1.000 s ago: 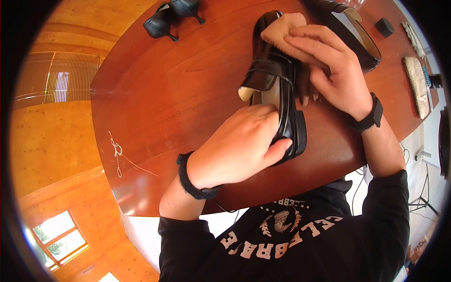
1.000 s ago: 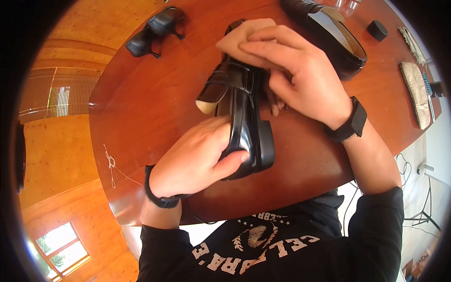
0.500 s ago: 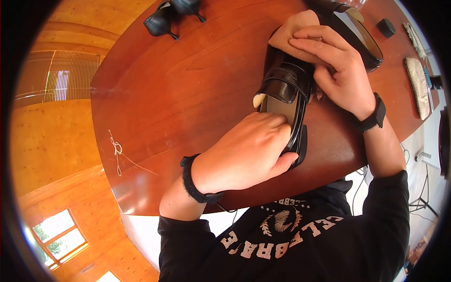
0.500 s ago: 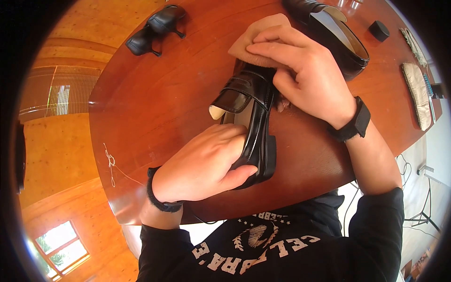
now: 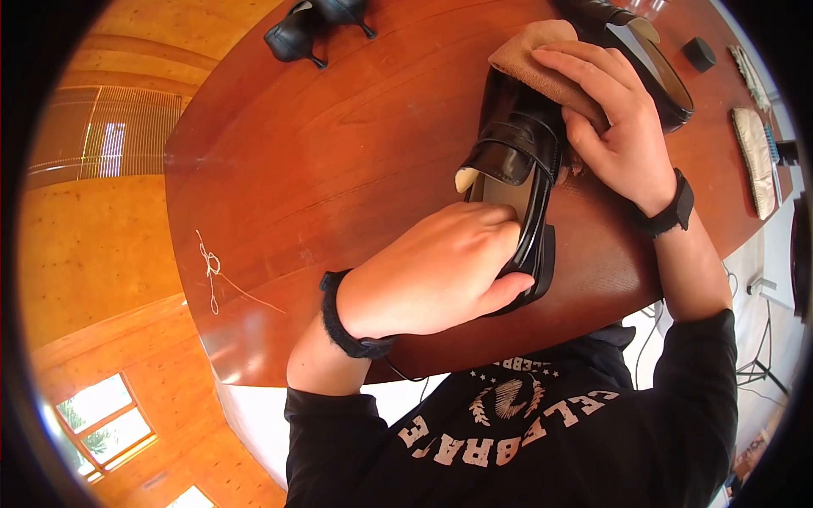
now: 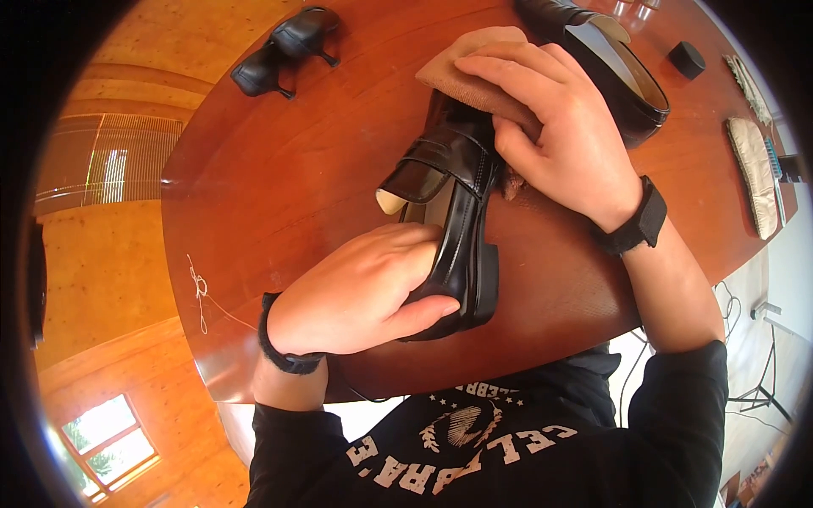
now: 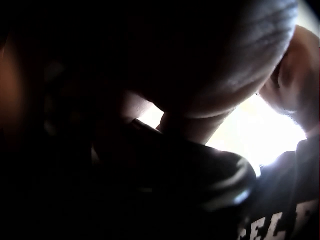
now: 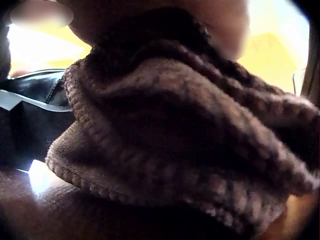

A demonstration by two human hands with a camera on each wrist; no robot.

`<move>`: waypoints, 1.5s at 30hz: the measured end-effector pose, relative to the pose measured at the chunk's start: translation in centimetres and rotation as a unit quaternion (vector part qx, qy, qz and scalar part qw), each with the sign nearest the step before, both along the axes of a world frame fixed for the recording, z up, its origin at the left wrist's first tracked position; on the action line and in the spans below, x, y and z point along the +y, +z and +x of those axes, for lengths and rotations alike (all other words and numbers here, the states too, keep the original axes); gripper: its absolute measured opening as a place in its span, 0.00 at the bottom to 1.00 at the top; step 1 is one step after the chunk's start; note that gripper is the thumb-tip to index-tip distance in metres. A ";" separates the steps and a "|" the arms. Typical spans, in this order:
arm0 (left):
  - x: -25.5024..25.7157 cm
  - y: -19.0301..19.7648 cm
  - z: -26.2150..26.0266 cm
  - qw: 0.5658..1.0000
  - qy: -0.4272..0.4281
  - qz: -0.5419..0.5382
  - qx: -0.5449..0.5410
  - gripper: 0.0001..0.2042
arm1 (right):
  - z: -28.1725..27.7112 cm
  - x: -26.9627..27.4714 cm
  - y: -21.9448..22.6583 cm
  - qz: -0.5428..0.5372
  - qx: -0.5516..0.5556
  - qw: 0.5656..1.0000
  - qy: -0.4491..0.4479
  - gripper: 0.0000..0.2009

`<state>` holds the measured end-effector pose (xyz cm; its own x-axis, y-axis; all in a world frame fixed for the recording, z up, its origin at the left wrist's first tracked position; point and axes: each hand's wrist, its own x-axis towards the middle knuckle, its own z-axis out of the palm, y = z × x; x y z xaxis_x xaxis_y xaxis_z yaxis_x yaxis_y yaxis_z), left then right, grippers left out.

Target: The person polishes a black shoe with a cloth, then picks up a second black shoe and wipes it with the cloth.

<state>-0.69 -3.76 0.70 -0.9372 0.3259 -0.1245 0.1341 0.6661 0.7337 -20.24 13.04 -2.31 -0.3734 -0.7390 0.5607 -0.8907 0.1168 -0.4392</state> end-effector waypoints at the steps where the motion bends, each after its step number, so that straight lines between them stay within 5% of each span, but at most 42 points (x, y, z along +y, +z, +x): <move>1: -0.2 0.1 0.0 1.000 -0.003 -0.003 -0.010 0.13 | 0.0 0.0 0.0 0.006 0.007 1.000 -0.007 0.30; 19: -0.5 0.2 -0.1 1.000 -0.009 -0.001 -0.026 0.13 | 0.3 -0.2 -0.2 -0.037 -0.012 0.999 0.015 0.24; 34: -0.3 0.0 -0.1 1.000 -0.010 -0.002 -0.015 0.13 | 0.5 -0.2 -0.4 0.001 -0.025 0.998 -0.062 0.26; 42: -0.4 0.1 -0.1 1.000 -0.013 0.001 -0.023 0.13 | 1.1 0.3 0.2 -0.009 -0.104 0.994 0.031 0.27; 45: -0.3 -0.1 -0.1 1.000 -0.011 0.003 -0.016 0.13 | 0.8 0.1 -0.1 -0.005 -0.089 0.996 -0.001 0.26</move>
